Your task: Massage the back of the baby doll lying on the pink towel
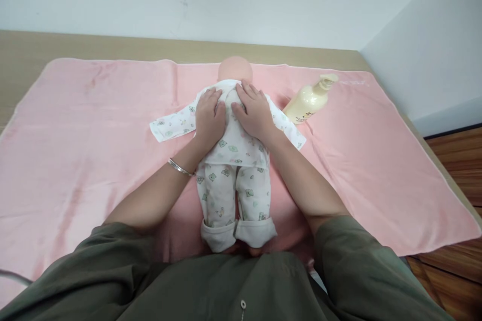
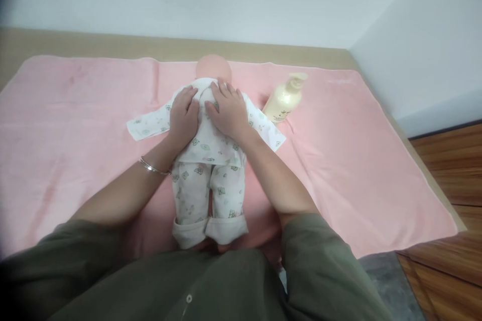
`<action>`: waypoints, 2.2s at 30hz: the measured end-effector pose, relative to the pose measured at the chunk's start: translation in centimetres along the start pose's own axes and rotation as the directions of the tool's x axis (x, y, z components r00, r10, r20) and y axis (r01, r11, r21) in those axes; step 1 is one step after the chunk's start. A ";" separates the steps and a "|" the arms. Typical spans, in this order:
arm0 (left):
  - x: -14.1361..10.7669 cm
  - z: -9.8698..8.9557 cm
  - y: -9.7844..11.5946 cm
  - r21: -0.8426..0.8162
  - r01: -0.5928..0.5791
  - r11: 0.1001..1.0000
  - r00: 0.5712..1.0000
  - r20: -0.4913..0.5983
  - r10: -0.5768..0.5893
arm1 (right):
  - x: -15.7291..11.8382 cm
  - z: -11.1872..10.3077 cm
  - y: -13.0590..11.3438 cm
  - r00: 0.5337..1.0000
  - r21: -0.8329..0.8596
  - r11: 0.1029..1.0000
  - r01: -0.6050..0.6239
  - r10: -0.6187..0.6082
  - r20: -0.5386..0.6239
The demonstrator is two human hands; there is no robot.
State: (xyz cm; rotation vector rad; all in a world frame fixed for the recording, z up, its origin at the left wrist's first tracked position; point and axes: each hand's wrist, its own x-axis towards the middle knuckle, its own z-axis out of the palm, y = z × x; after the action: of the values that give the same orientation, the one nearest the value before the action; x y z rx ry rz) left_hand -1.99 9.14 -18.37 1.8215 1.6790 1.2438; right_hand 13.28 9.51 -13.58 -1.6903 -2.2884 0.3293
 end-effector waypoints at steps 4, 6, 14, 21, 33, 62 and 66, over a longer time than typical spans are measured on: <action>-1.2 0.0 1.8 0.049 -0.024 0.999 0.999 0.047 0.022 | 0.6 0.3 1.1 1.000 0.059 0.998 -0.010 0.011 -0.023; -1.8 0.0 2.8 0.059 -0.068 0.996 0.994 0.088 0.063 | 0.8 0.4 1.3 0.998 0.081 0.995 -0.057 0.060 -0.033; 0.8 -0.4 0.7 0.040 0.058 0.998 0.990 0.125 -0.063 | -2.3 0.1 -2.6 0.986 -0.057 0.994 -0.097 0.088 -0.139; -0.1 0.0 1.1 0.022 -0.020 1.000 0.994 0.105 0.017 | -1.4 -0.4 -1.5 0.994 -0.031 0.997 -0.065 0.062 -0.089; 0.3 -0.7 2.2 0.040 0.007 0.999 0.977 0.214 -0.015 | -2.1 -1.4 -2.1 0.997 -0.049 0.998 -0.039 0.036 -0.065; -1.2 -0.1 2.4 -0.016 -0.016 1.000 0.992 0.121 0.018 | -1.9 -2.1 -1.5 0.999 -0.022 0.999 -0.041 0.040 -0.027; -2.5 -0.2 4.3 0.000 -0.038 0.999 0.991 0.132 0.037 | -0.8 -1.7 -0.4 0.998 0.019 0.999 -0.037 0.038 -0.048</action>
State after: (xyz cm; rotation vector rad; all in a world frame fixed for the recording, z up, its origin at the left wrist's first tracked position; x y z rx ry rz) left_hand 0.66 5.79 -15.88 1.9008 1.5823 1.1100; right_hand 13.77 8.69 -11.90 -1.7155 -2.2145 0.3124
